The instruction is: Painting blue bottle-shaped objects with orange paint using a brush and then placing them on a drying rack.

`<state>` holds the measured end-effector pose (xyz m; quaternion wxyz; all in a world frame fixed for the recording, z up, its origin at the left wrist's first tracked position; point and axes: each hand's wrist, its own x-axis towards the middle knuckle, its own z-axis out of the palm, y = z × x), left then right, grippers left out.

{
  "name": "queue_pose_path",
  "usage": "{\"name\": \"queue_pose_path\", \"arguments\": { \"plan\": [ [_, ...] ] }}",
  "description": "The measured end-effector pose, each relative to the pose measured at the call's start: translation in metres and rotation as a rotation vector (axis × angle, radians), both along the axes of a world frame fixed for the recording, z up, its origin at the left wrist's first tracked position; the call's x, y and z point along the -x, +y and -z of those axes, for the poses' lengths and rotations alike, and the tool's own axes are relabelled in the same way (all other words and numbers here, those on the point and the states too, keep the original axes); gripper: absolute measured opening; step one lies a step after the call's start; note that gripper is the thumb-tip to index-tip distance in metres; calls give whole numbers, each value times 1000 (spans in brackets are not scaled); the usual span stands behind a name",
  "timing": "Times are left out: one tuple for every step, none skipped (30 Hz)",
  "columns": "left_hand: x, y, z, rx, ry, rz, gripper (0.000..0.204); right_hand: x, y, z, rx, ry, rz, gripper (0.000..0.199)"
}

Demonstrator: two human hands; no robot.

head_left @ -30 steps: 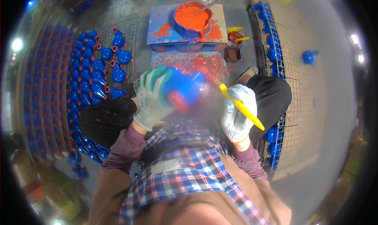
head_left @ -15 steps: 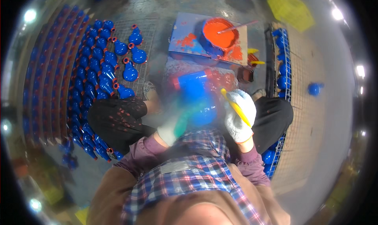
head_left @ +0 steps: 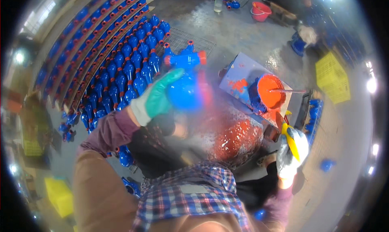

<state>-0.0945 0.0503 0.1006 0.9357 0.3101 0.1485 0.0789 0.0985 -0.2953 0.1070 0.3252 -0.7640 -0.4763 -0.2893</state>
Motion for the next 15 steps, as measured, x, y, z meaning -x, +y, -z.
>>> {"name": "queue_pose_path", "arguments": {
  "plan": [
    [7,18,0,-41,32,21,40,-2,2,-2,64,22,22,24],
    [5,31,-1,-167,111,1,42,-4,-1,-4,136,44,61,27],
    [-3,44,1,-169,105,13,42,-7,-4,-5,134,40,75,27],
    [-4,55,3,-277,212,36,41,-10,-5,-2,172,45,81,28],
    [-10,65,9,-380,320,66,40,-15,-6,3,213,52,95,29],
    [-20,80,41,-458,307,23,39,-17,-2,10,123,32,83,26],
    [-34,88,59,-461,309,26,39,-22,-2,15,120,35,86,26],
    [-45,93,72,-565,347,62,40,-26,-3,19,173,-8,104,24],
    [-57,99,87,-666,387,98,42,-30,-5,23,228,-49,119,23],
    [-73,112,113,-752,434,126,44,-35,-9,26,309,-79,135,18],
    [-116,119,141,-736,397,176,44,-33,-13,16,297,8,197,28],
    [-130,126,158,-756,560,94,47,-42,-11,26,285,26,172,28],
    [-153,133,181,-761,696,38,50,-47,-13,27,283,33,168,29],
    [-176,147,208,-754,696,52,50,-51,-17,29,282,41,165,30],
    [-199,166,238,-886,787,59,60,-59,-19,33,280,55,156,31]
  ]
}}
